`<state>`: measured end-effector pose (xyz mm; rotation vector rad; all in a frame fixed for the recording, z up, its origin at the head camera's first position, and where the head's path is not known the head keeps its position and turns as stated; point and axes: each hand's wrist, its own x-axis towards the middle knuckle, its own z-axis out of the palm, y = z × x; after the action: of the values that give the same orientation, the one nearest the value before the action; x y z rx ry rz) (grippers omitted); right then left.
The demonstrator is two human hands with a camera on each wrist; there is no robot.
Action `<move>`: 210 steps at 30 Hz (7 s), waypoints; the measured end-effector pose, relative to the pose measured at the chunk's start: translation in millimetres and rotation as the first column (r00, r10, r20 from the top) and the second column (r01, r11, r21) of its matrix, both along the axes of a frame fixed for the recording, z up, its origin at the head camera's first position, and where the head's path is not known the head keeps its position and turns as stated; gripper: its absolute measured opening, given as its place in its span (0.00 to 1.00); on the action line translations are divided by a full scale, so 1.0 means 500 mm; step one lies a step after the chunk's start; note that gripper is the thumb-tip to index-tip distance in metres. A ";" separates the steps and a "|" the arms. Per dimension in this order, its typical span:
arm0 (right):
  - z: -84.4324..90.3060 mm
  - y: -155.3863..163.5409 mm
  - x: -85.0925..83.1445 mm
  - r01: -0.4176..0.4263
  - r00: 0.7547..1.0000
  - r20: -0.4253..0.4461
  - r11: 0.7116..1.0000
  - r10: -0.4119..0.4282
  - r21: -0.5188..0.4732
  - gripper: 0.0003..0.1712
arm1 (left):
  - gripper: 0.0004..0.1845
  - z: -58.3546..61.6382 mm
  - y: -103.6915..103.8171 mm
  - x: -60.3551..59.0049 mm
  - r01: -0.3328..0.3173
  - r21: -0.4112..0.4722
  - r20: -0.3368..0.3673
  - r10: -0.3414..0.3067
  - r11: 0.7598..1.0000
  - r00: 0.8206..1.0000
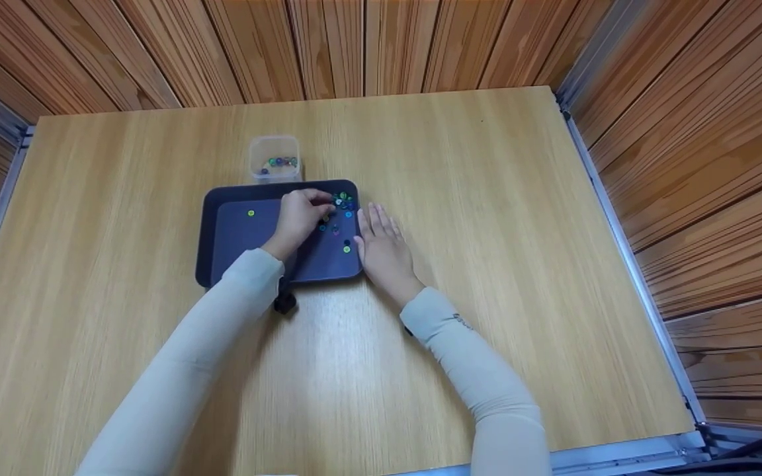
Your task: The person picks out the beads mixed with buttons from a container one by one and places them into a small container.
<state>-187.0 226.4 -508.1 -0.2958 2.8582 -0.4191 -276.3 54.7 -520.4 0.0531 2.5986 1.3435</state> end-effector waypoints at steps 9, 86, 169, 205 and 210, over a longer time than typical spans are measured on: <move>-0.001 -0.004 0.000 0.003 1.000 -0.005 1.000 -0.003 -0.010 0.33 | 0.11 0.002 0.013 0.002 0.003 -0.100 -0.022 -0.006 0.995 1.000; -0.009 0.003 0.002 0.012 1.000 -0.008 1.000 -0.012 0.004 0.33 | 0.12 0.127 -0.147 -0.055 -0.105 -0.085 -0.215 0.084 0.991 0.973; -0.007 0.002 0.000 0.013 1.000 0.002 1.000 -0.013 -0.013 0.34 | 0.08 0.011 -0.033 -0.007 -0.270 0.259 0.094 0.254 0.927 0.963; -0.006 -0.003 -0.001 0.010 1.000 0.014 1.000 -0.010 0.011 0.34 | 0.09 0.124 -0.174 -0.054 -0.398 0.417 0.086 0.401 0.817 0.912; -0.005 -0.002 0.000 0.010 1.000 0.019 1.000 -0.010 0.015 0.34 | 0.09 0.124 -0.184 -0.063 -0.302 0.185 -0.115 0.326 0.935 0.938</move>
<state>-187.0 225.4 -510.7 -0.2733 2.8440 -0.3998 -308.0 -37.3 -458.5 -0.2624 2.6921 1.7219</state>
